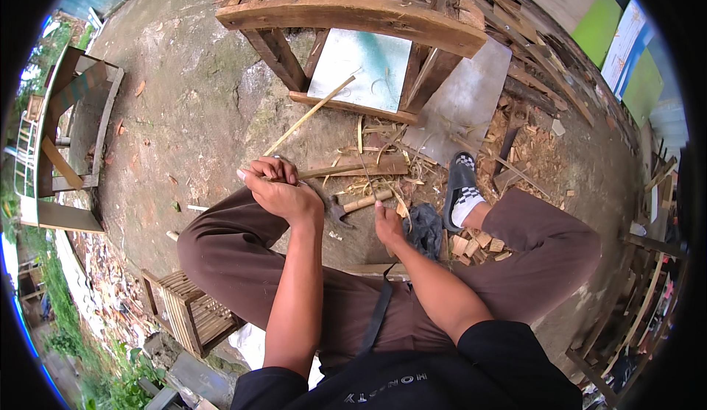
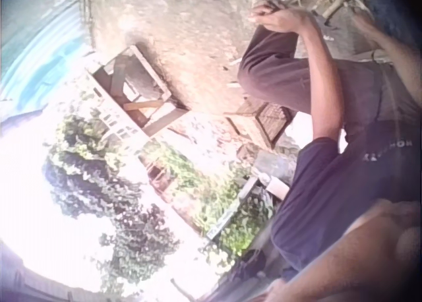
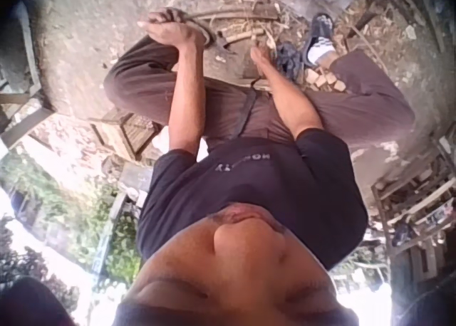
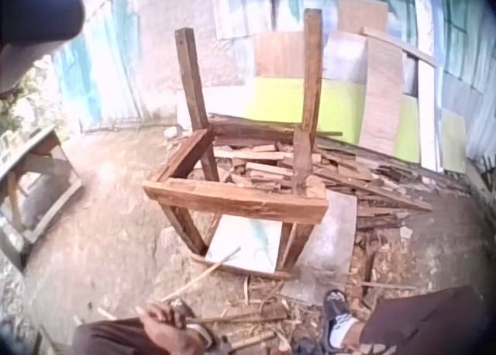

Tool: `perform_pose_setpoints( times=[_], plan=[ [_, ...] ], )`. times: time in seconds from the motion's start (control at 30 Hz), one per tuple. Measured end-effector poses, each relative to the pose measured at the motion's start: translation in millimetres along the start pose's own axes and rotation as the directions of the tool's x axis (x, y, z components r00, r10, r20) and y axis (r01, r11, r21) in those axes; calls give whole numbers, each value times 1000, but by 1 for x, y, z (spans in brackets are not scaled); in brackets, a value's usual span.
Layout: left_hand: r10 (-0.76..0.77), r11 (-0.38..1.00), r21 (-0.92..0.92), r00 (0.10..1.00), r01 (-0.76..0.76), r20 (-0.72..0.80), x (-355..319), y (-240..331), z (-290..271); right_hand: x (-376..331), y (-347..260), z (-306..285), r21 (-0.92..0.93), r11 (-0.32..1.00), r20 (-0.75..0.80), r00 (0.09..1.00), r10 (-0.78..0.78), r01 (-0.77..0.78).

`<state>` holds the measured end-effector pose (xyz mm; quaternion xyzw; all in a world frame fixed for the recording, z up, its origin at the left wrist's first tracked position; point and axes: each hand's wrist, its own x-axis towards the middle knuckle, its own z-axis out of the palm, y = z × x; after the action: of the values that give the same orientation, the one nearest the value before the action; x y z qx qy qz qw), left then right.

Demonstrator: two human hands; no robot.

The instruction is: The person sits cross-legged and uses a curved knife to shave and shape thin wooden sticks. They repeatedly hold the sticks against their leg and scrape the blade along the surface to remove thin shavings.

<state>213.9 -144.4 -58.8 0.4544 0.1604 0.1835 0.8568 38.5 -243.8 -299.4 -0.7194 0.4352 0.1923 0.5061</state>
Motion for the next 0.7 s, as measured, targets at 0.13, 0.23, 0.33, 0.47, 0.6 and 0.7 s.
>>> perform_pose_setpoints(
  times=[0.13, 0.23, 0.33, 0.47, 0.6, 0.7],
  plan=[
    [-62, 983, -167, 996, 72, 65, 4, 4, -7, -6, -21, 4, 19, 995, -11, 995, -96, 96],
    [-29, 1000, -2, 970, 31, 240, 2, 5, -11, 7, -2, 6, 22, 999, -46, 998, 32, -31],
    [2, 989, 138, 955, -44, 296, -3, 4, -7, 6, -4, 3, 17, 998, -52, 997, 64, -63],
    [-60, 986, 167, 928, -3, 368, -5, 3, -5, 4, -35, -2, -54, 998, -35, 999, -37, 35],
    [-139, 990, 39, 847, 139, 514, 13, 1, -19, 14, -58, -5, -39, 996, -27, 996, -82, 81],
    [-125, 975, -78, 802, 209, 585, 16, 3, -9, 31, -44, -2, -87, 996, -50, 999, -4, 0]
  ],
)
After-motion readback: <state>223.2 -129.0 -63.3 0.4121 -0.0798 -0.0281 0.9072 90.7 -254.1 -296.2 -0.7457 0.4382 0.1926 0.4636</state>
